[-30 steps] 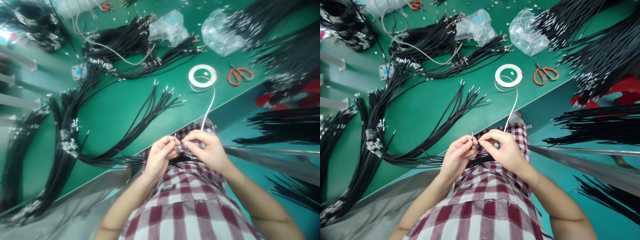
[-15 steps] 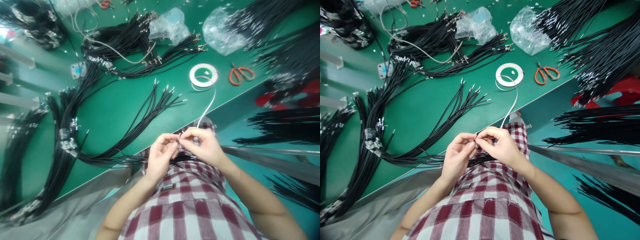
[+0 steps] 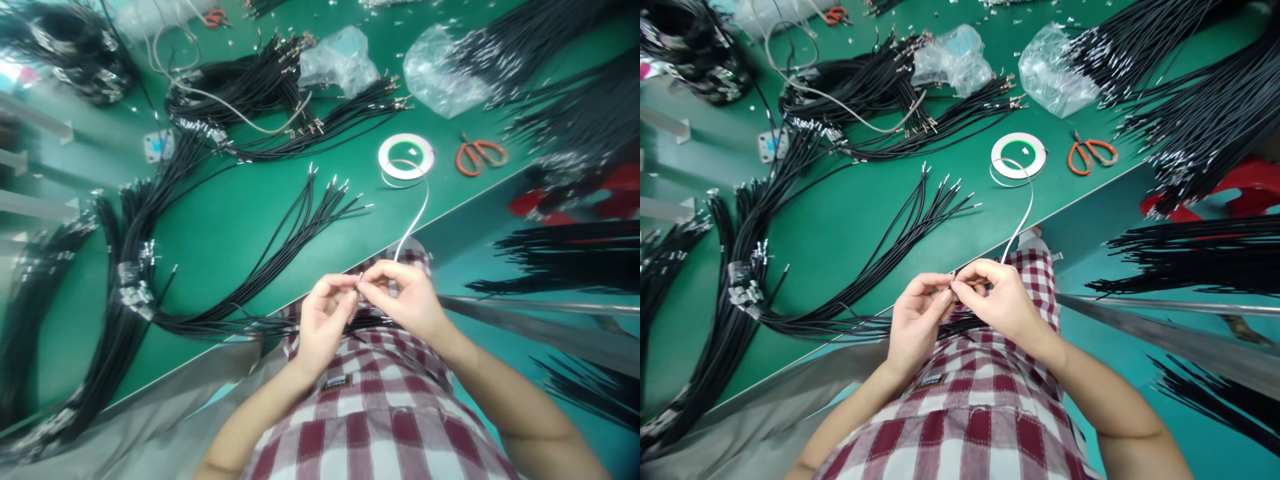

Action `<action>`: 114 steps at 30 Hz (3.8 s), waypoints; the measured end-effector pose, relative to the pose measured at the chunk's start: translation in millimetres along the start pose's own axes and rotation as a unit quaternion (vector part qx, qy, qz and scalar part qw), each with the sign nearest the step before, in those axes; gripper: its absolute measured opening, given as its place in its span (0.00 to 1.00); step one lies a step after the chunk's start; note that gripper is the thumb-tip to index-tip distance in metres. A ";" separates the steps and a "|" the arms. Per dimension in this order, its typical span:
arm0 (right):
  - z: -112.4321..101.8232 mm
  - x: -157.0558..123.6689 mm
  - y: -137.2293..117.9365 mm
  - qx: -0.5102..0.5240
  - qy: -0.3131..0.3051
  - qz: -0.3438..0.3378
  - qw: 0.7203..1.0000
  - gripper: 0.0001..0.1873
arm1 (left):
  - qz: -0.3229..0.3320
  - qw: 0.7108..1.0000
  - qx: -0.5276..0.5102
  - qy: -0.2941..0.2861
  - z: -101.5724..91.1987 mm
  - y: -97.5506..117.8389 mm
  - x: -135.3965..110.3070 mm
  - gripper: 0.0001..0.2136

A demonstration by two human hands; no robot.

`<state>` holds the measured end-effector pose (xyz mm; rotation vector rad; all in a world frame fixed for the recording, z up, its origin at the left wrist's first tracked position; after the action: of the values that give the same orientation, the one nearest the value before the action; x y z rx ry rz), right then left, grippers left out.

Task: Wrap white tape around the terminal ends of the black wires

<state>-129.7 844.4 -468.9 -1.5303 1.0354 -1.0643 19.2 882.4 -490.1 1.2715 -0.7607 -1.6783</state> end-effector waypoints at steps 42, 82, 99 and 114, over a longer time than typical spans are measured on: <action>4.3 -4.3 -14.2 -0.212 0.030 -0.181 0.960 0.09 | -0.007 0.993 -0.077 0.086 3.5 -3.2 2.0 0.07; 7.8 -0.5 7.1 -0.008 0.001 -0.073 0.997 0.04 | -0.098 0.987 -0.129 0.020 -4.1 3.4 3.1 0.12; 17.3 9.8 25.7 0.140 -0.051 0.014 0.989 0.08 | -0.140 0.984 -0.109 -0.029 -9.7 -5.0 6.7 0.17; 2.6 4.5 9.0 0.027 -0.042 -0.072 0.996 0.05 | -0.105 0.988 -0.113 0.024 -5.7 1.6 3.3 0.16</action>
<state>-127.1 839.2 -477.5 -1.6100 0.8425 -1.1089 24.8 878.9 -491.7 1.2612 -0.4044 -1.8364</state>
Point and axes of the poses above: each hand's wrist, its own x-axis towards the middle knuckle, its own z-axis out of the palm, y = z × x, the point moved 1 cm from there along x, towards the middle knuckle, and after that the axes turned 13 degrees about -z, right-handed, at the moved point
